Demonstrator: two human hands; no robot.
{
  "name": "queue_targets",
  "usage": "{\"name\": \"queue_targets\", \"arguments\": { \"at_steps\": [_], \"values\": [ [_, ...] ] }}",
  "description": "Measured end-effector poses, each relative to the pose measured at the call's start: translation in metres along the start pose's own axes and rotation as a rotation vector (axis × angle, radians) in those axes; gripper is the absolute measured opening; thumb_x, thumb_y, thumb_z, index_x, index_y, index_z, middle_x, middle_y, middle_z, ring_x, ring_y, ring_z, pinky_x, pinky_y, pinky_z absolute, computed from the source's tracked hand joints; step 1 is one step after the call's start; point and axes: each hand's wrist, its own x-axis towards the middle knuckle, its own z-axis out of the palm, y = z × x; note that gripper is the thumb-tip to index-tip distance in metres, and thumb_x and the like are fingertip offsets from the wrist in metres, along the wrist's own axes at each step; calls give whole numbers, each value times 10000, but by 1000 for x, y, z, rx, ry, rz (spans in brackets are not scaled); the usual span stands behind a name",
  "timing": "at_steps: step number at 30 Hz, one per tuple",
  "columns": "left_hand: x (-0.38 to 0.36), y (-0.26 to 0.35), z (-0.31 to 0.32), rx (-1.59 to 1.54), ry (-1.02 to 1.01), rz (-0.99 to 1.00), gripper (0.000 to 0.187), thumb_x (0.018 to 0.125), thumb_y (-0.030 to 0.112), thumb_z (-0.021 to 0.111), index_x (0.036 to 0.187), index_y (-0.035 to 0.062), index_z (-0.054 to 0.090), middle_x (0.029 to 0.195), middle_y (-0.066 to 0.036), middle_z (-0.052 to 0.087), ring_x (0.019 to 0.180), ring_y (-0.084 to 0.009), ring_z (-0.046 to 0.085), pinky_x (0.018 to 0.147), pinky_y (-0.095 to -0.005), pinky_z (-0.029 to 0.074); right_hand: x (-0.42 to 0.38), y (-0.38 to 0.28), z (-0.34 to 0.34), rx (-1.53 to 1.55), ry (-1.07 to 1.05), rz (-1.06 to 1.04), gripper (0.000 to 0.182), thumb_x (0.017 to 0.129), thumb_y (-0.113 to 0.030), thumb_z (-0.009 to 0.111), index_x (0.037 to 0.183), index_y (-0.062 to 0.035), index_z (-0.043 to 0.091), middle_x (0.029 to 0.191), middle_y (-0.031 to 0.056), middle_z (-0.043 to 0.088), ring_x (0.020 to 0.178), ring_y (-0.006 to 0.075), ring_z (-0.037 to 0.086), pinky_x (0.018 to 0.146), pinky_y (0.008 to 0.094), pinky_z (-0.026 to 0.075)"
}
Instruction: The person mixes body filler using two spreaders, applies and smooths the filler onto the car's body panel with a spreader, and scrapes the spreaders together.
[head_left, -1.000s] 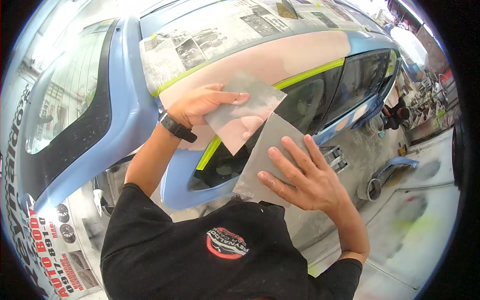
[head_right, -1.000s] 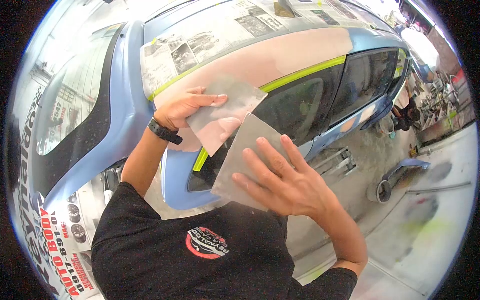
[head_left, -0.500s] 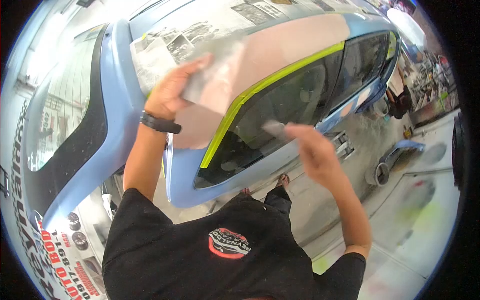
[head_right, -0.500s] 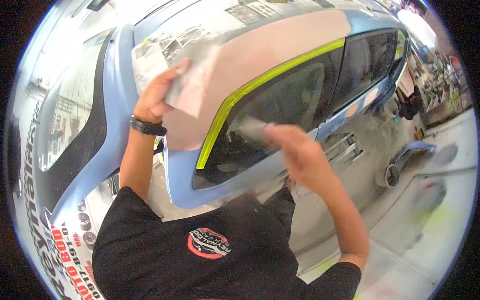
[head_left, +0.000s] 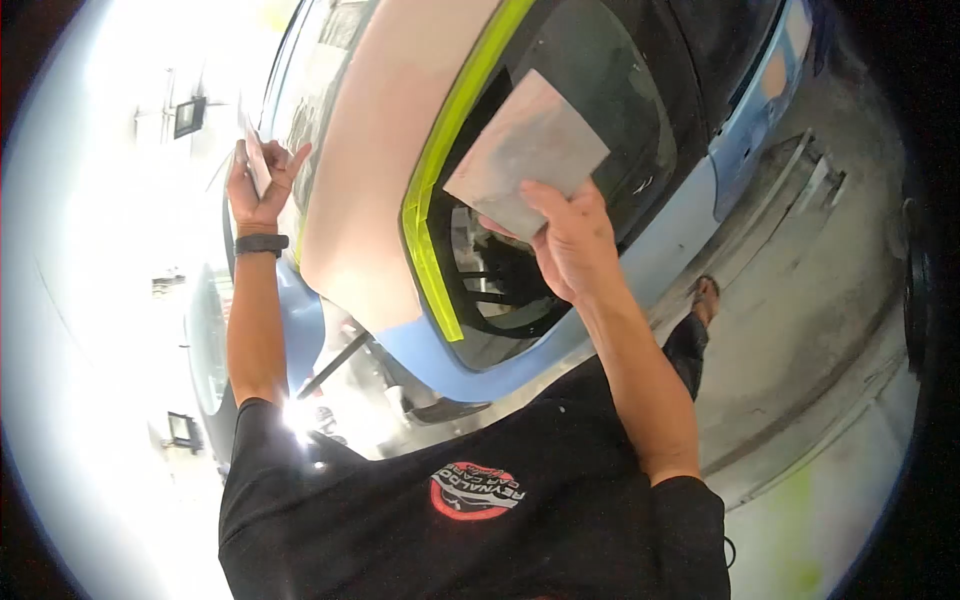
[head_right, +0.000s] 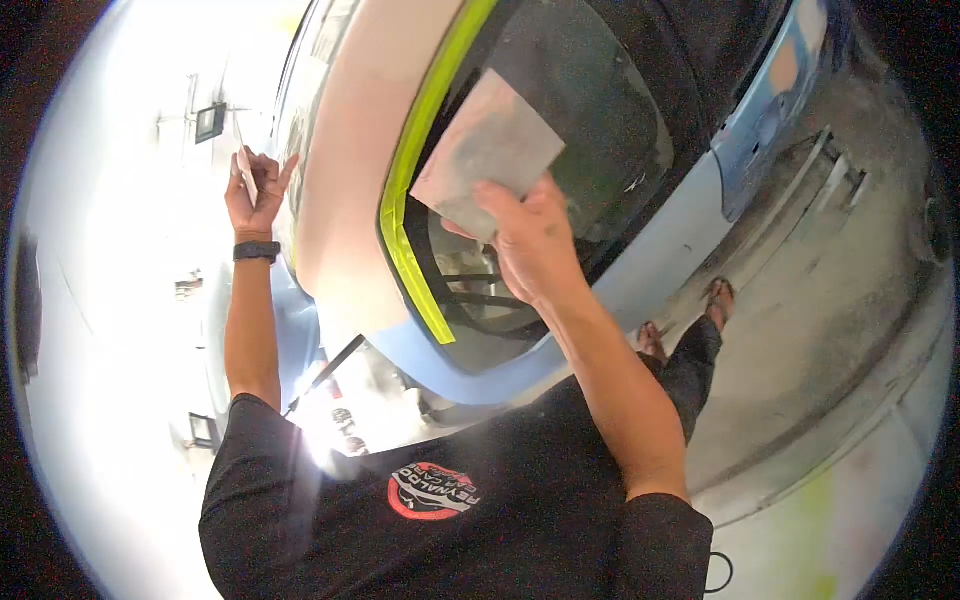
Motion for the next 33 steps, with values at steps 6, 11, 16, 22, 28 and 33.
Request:
{"name": "queue_targets", "arguments": {
  "at_steps": [6,11,16,22,28,33],
  "values": [
    [11,-25,-33,-131,-157,-85,249,1031,217,495,1129,11,594,936,-75,634,947,-219,647,1009,-590,491,20,18,-2,-146,-13,-60,271,955,-83,540,1207,16,547,1119,93,640,994,185,645,837,364,556],
    [18,-16,-40,-97,-139,-138,246,1027,191,501,1149,-3,589,973,-96,646,988,-238,650,1011,-593,493,30,24,9,-393,39,-131,190,938,-101,543,992,55,636,922,52,662,839,107,599,781,279,503],
    [16,-19,-35,-172,-137,-174,244,1021,186,512,1148,-7,589,988,-107,643,1009,-246,650,1020,-595,487,35,22,22,-457,13,-146,198,920,-118,551,947,58,636,854,43,651,775,97,585,727,265,483],
    [16,-21,-29,-205,-193,-210,247,1015,195,528,1142,-9,584,985,-104,633,1010,-248,652,1032,-607,475,35,25,35,-468,74,-246,204,887,-96,518,873,86,611,788,169,651,708,240,620,696,356,483],
    [16,-21,-25,-171,-193,-208,265,1019,224,535,1108,-20,584,976,-97,626,998,-248,659,1014,-584,502,39,28,31,-486,51,-182,218,909,-121,553,879,70,654,817,61,666,723,100,576,680,270,476],
    [17,-21,-26,-156,-189,-201,275,1026,235,523,1093,-23,592,966,-98,627,990,-249,665,1004,-568,518,34,22,37,-587,68,-232,227,881,-100,502,838,101,598,757,232,652,678,326,645,720,416,497]
  ]
}}
